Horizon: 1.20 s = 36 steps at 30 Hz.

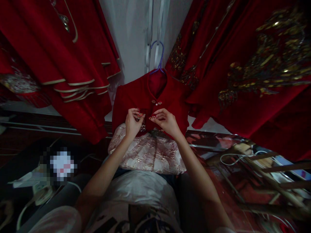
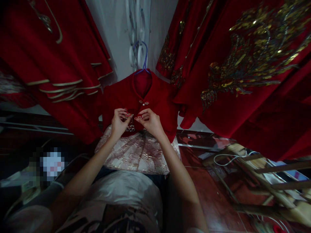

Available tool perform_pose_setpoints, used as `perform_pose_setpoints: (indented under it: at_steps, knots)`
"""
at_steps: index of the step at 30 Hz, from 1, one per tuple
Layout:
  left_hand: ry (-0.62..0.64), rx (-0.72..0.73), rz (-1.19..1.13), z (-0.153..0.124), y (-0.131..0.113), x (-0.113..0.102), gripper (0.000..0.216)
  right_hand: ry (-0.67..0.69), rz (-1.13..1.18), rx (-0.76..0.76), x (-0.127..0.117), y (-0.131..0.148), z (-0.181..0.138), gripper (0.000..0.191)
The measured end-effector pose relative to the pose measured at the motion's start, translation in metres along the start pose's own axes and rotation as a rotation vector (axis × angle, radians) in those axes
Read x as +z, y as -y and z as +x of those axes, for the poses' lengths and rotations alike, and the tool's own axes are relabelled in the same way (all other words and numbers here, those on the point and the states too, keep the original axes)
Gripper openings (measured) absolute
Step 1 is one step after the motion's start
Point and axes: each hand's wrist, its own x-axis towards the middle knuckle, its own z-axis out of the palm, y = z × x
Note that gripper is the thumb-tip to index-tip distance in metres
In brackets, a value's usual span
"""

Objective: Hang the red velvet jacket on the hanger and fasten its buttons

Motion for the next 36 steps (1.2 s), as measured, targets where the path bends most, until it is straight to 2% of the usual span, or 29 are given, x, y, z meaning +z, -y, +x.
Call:
perform_pose_setpoints:
  at_steps: [2,5,9,18,22,26,30,36]
  knots:
    - [0.029,0.016,0.023,0.005,0.005,-0.001,0.033,-0.01,0.001,-0.037,0.007,0.006,0.005,0.026]
    - [0.019,0.046,0.087,0.012,0.009,-0.002,0.031,0.06,-0.009,-0.075,0.021,0.011,0.011,0.021]
    - [0.056,0.028,0.018,0.015,0.014,-0.005,0.026,0.1,-0.033,-0.086,0.034,0.009,0.016,0.017]
    - [0.071,-0.268,-0.441,0.023,0.026,-0.008,0.029,0.05,-0.059,-0.081,0.051,-0.002,0.037,0.019]
    - [0.085,-0.235,-0.35,0.025,0.036,-0.008,0.019,0.056,-0.09,-0.08,0.056,-0.01,0.044,0.019]
    - [0.112,-0.261,-0.335,0.022,0.04,-0.008,0.02,0.099,-0.124,-0.083,0.052,-0.016,0.045,0.019]
    - [0.147,-0.251,-0.42,0.021,0.035,-0.005,0.019,0.096,-0.149,-0.091,0.049,-0.016,0.045,0.02]
    - [0.118,-0.248,-0.417,0.021,0.025,-0.001,0.019,0.042,-0.122,-0.1,0.054,-0.017,0.046,0.019]
